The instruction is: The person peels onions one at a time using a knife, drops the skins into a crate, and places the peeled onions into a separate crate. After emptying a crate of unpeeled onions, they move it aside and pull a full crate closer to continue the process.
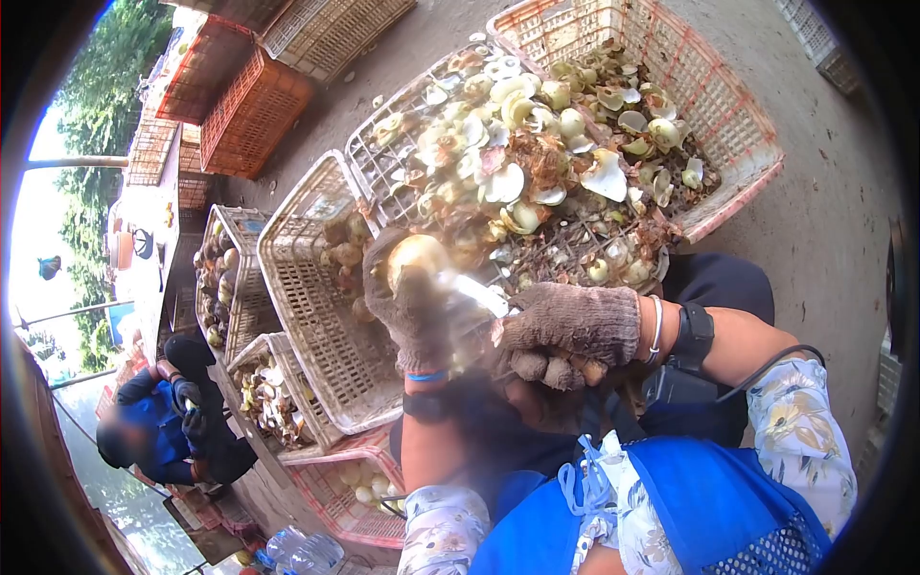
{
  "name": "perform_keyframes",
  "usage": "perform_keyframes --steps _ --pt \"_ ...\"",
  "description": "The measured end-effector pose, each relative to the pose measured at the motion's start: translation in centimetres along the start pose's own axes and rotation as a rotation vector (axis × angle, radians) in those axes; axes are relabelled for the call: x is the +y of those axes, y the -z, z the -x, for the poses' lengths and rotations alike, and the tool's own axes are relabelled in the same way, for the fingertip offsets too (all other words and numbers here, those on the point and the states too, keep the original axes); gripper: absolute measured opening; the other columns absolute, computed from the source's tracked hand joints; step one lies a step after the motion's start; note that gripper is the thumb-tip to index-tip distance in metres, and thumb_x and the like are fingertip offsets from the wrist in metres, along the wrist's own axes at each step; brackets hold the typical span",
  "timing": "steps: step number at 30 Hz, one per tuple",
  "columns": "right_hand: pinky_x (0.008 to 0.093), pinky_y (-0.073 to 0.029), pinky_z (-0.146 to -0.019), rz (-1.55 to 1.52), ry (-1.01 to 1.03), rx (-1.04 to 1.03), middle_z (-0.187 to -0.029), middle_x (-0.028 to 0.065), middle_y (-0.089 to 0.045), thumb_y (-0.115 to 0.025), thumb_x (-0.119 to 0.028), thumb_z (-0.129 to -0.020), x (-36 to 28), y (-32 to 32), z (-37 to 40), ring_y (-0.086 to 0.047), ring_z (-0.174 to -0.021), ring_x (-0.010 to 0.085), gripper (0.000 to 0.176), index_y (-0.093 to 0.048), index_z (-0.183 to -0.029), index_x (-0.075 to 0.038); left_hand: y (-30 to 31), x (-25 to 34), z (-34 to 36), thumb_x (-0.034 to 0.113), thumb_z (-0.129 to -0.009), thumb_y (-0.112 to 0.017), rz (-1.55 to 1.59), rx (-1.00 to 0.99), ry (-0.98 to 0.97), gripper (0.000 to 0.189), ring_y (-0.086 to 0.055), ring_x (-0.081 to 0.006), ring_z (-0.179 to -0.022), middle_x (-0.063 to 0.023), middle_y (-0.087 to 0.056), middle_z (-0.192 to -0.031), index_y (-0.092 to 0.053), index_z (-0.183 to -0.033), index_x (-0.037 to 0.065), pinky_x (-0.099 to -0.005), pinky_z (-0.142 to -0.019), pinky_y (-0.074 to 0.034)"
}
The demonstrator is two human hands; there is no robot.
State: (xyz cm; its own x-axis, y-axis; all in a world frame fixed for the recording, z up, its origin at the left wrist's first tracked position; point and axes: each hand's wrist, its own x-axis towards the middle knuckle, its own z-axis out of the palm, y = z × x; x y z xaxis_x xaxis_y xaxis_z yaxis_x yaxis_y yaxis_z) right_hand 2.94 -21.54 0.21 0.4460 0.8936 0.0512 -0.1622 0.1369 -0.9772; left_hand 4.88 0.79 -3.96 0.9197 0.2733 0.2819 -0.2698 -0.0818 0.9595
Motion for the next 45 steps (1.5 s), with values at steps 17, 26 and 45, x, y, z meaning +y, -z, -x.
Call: perform_keyframes --steps 17,26,45 --pt "0.0414 -0.052 -0.073 0.032 -0.133 0.358 -0.089 0.0171 -0.065 -0.064 -0.027 -0.087 -1.6 0.9 -0.3 -0.064 -0.084 0.0341 0.034 -0.064 -0.108 -0.001 2.7 -0.3 -2.7 0.057 -0.087 -0.057 -0.167 0.065 0.052 0.066 -0.063 -0.0316 -0.095 -0.0156 -0.064 -0.113 -0.053 -0.128 0.007 -0.0454 -0.072 -0.059" --pt "0.0478 -0.053 -0.076 0.715 -0.060 0.545 -0.092 0.0243 -0.065 -0.061 -0.020 -0.087 -1.3 -0.6 -0.5 -0.064 -0.090 0.0413 0.037 -0.056 -0.121 -0.005 3.1 0.6 -1.7 0.065 -0.087 -0.050 0.712 -0.214 0.446 0.075 -0.061 -0.0391 -0.103 -0.0186 -0.060 -0.122 -0.048 -0.134 0.006 -0.0539 -0.076 -0.056" --pt "0.0480 -0.052 -0.072 1.055 -0.193 0.711 -0.096 0.0276 -0.062 -0.060 -0.018 -0.087 1.0 2.1 -2.3 -0.063 -0.084 0.0421 0.058 -0.041 -0.136 0.006 -1.5 3.4 -0.3 0.032 -0.086 -0.069 1.095 0.053 0.702 0.052 -0.060 -0.0353 -0.109 -0.0198 -0.058 -0.123 -0.053 -0.126 0.003 -0.0453 -0.089 -0.054"
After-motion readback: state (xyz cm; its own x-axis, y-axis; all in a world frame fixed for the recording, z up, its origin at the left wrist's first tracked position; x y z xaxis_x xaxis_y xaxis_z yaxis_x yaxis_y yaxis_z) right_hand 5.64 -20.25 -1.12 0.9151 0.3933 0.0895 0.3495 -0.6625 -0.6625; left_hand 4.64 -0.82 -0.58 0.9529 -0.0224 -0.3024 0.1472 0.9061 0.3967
